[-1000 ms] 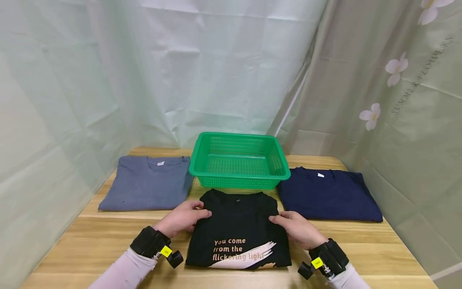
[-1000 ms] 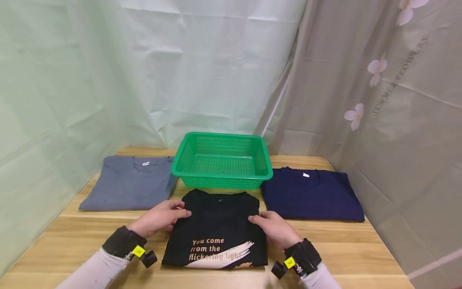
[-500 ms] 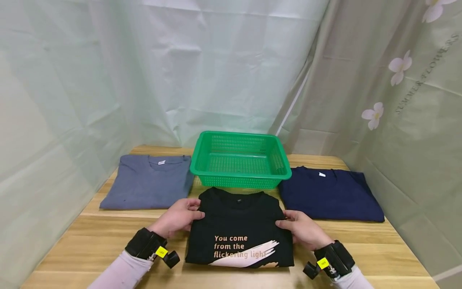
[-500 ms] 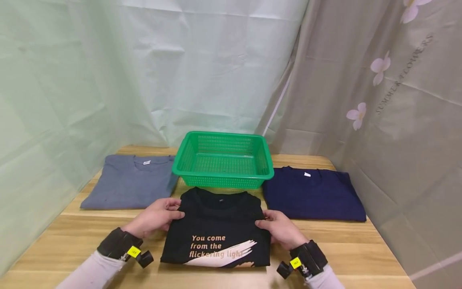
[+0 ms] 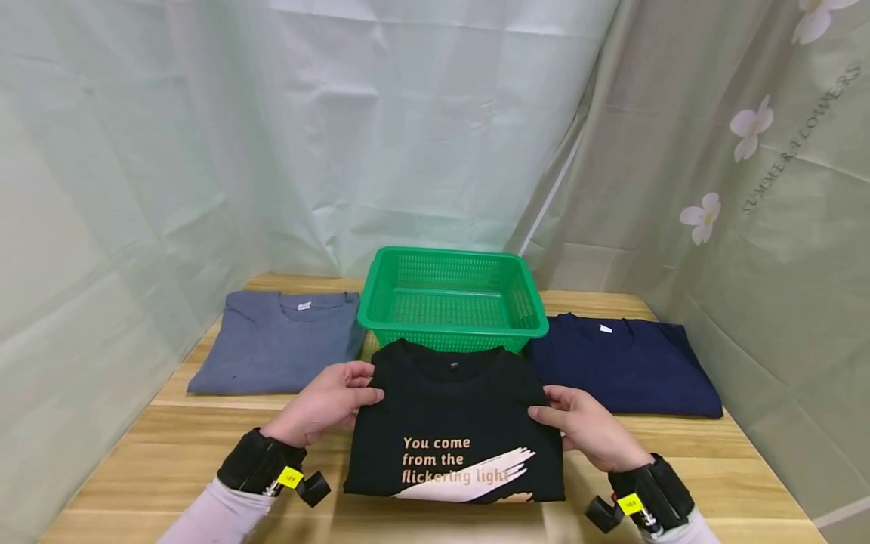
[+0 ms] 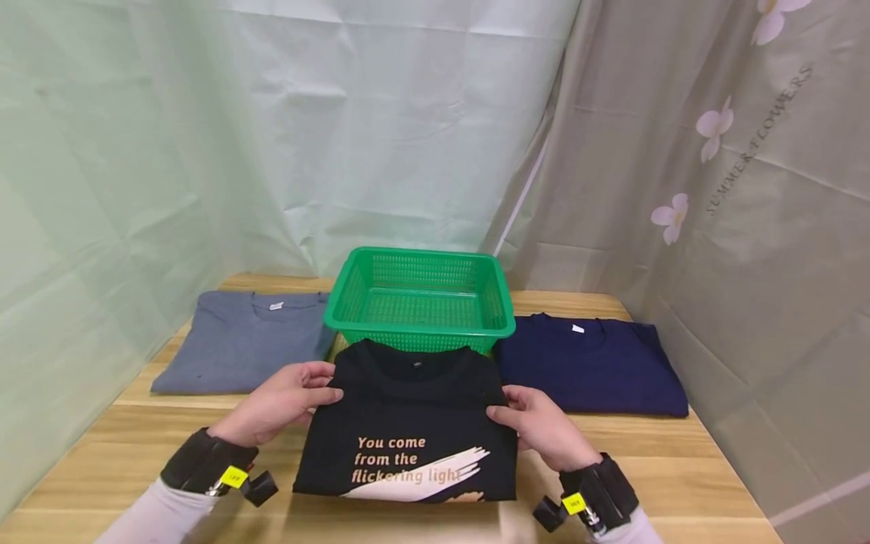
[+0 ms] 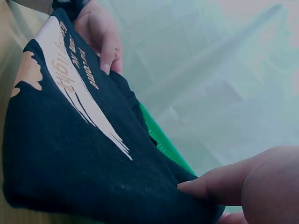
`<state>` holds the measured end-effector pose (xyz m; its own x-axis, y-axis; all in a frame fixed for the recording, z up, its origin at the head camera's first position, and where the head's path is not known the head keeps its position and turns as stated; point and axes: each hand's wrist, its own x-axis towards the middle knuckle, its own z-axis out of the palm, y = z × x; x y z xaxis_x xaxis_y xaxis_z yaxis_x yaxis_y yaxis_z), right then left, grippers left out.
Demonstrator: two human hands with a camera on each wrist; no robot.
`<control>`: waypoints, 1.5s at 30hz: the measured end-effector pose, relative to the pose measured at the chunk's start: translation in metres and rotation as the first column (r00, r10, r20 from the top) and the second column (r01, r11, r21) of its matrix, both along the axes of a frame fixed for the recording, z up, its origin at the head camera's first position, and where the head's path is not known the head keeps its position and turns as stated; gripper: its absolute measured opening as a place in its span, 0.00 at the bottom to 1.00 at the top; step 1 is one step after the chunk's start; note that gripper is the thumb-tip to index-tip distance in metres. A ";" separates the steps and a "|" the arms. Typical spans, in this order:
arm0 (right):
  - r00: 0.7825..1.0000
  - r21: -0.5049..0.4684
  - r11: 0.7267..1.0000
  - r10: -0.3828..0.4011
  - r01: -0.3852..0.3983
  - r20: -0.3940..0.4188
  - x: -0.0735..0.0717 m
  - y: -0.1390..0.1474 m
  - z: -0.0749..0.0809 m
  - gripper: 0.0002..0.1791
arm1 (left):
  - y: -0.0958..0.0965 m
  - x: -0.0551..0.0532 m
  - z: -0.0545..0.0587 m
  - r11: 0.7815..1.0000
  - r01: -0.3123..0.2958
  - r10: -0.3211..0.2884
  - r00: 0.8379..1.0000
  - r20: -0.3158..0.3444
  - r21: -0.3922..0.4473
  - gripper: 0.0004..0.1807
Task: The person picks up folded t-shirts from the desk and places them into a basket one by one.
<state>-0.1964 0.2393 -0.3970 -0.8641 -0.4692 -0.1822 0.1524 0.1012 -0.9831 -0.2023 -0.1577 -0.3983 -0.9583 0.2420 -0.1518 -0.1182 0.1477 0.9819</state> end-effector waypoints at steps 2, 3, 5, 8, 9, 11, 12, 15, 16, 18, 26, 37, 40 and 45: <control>1.000 0.010 1.000 0.000 0.000 -0.009 0.002 0.000 0.005 0.34 | -0.001 0.001 0.003 1.000 0.005 -0.005 1.000 -0.010 -0.005 0.33; 1.000 0.015 1.000 0.000 0.000 -0.016 0.003 0.000 0.007 0.34 | -0.001 0.001 0.005 1.000 0.010 -0.010 1.000 -0.013 -0.003 0.33; 1.000 0.021 1.000 0.000 0.000 -0.024 0.005 0.000 0.012 0.34 | -0.002 0.003 0.009 1.000 0.015 -0.015 1.000 -0.023 -0.010 0.34; 0.999 0.035 0.999 -0.004 0.005 -0.034 0.007 0.001 0.019 0.36 | -0.002 0.005 0.016 1.000 0.023 -0.023 0.999 -0.034 -0.019 0.34; 0.999 0.044 0.999 -0.009 0.010 -0.042 0.007 0.001 0.021 0.37 | -0.003 0.006 0.018 0.999 0.024 -0.025 0.999 -0.035 -0.025 0.34; 0.999 0.060 0.998 -0.018 0.021 -0.050 0.008 0.001 0.026 0.38 | -0.003 0.007 0.024 0.999 0.023 -0.025 0.999 -0.043 -0.042 0.35; 0.998 0.066 0.998 -0.019 0.023 -0.054 0.008 0.001 0.028 0.38 | -0.003 0.008 0.027 0.999 0.025 -0.027 0.999 -0.045 -0.047 0.35; 0.997 0.075 0.997 -0.022 0.027 -0.073 0.008 0.001 0.034 0.39 | -0.003 0.009 0.034 0.998 0.025 -0.029 0.998 -0.061 -0.064 0.35; 0.997 0.073 0.997 -0.016 0.022 -0.078 0.008 0.001 0.036 0.39 | -0.003 0.009 0.036 0.998 0.027 -0.031 0.997 -0.066 -0.063 0.35; 0.996 0.073 0.997 -0.009 0.016 -0.092 0.007 0.000 0.039 0.37 | -0.004 0.008 0.040 0.998 0.035 -0.038 0.997 -0.070 -0.046 0.35; 0.990 0.096 0.995 -0.014 0.028 -0.140 0.000 -0.002 0.048 0.27 | -0.006 0.003 0.047 0.999 0.036 -0.038 0.996 -0.077 -0.022 0.34; 0.984 0.078 0.995 -0.048 0.062 -0.172 -0.023 -0.007 0.052 0.17 | -0.004 -0.014 0.057 0.997 0.011 -0.019 0.994 -0.107 -0.079 0.33; 0.984 0.079 0.994 -0.056 0.070 -0.168 -0.031 -0.009 0.055 0.16 | -0.003 -0.021 0.059 0.998 0.011 -0.018 0.994 -0.107 -0.065 0.32; 0.982 0.108 0.990 -0.068 0.089 -0.178 -0.044 -0.012 0.058 0.17 | -0.002 -0.031 0.060 0.998 -0.007 0.000 0.994 -0.108 -0.069 0.32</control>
